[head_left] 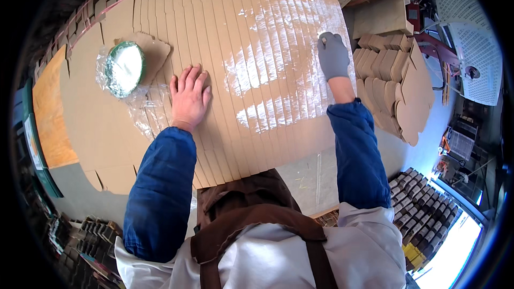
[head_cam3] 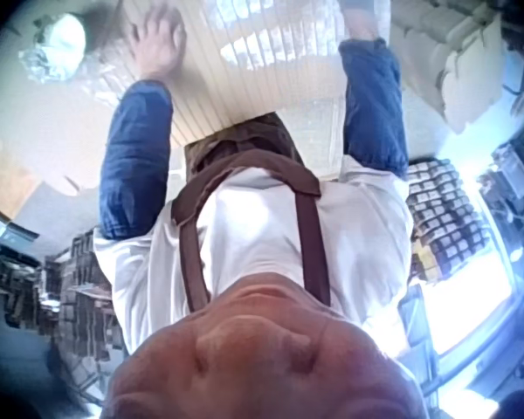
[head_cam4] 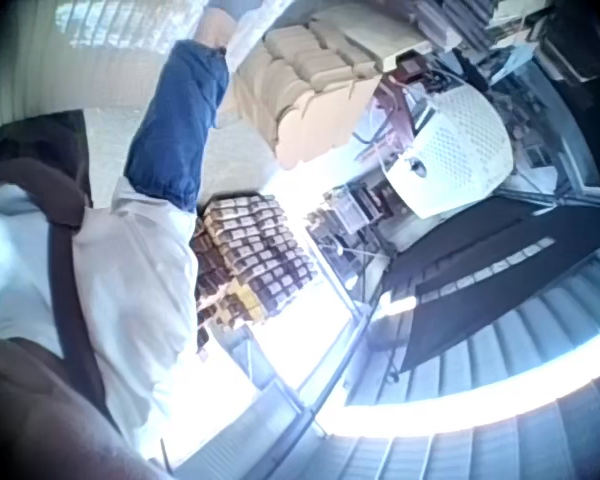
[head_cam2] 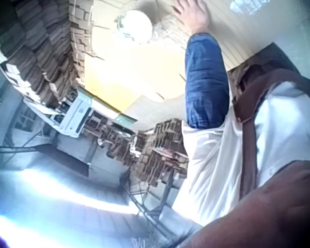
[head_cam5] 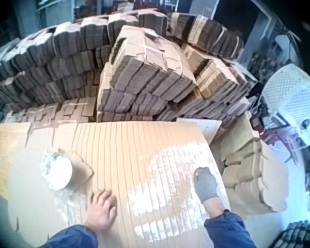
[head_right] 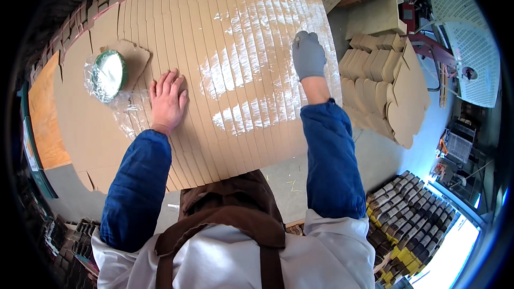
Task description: The person applies a white paste to a large flat cardboard sheet using a brush. They repeatedly dip the brush into a small bowl and spread the paste in even strokes across the surface.
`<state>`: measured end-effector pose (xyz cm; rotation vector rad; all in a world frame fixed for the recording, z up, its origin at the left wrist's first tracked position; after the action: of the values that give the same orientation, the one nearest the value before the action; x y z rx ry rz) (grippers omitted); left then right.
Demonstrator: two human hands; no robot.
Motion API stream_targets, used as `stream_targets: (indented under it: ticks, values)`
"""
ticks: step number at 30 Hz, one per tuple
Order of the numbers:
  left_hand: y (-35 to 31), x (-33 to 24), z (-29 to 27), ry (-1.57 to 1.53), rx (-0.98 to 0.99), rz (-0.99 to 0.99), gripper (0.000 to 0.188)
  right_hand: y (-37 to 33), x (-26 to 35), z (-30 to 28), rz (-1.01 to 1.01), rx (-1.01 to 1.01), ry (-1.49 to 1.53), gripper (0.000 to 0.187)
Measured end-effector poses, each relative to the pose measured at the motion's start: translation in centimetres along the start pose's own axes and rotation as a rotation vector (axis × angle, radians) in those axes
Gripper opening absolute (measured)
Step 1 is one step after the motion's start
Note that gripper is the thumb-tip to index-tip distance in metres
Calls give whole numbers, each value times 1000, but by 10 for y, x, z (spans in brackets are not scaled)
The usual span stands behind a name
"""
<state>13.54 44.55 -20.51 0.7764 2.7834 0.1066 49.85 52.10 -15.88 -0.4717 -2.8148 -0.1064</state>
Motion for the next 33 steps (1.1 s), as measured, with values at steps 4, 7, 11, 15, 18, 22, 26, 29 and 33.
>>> stream_targets:
  ticks: [4,7,11,15,18,22,26,29,33]
  values:
    - [-1,-1,-2,-27,-1,2,43,-124,93,10,-298,95,207,16]
    - [-1,0,-2,-18,6,-1,42,-133,89,25,-275,190,90,17]
    - [3,3,-5,4,-7,0,42,-104,66,8,-156,115,179,10]
    - [1,-3,-1,-13,-19,8,41,-167,112,12,-197,283,170,13]
    - [-3,0,-2,6,-16,-2,42,-101,63,17,-9,201,232,12]
    - [-1,-3,3,4,-15,12,42,-140,140,29,-212,376,235,12]
    - [-3,-3,0,-1,11,12,42,-68,46,23,-108,106,135,13]
    - [1,5,2,17,-5,-9,42,-81,18,-5,-40,90,269,11]
    - [-1,-3,0,8,2,8,41,-188,66,21,-155,387,60,13]
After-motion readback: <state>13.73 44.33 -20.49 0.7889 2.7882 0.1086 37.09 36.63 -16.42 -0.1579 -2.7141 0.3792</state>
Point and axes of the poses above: each hand's wrist, its own y-axis towards the middle knuckle, its own z-axis out of the palm, x = y × z, the point moved 8 cm from there along y, towards the middle knuckle, and after that the axes turned 10 degrees about z, right-handed, at the moved point
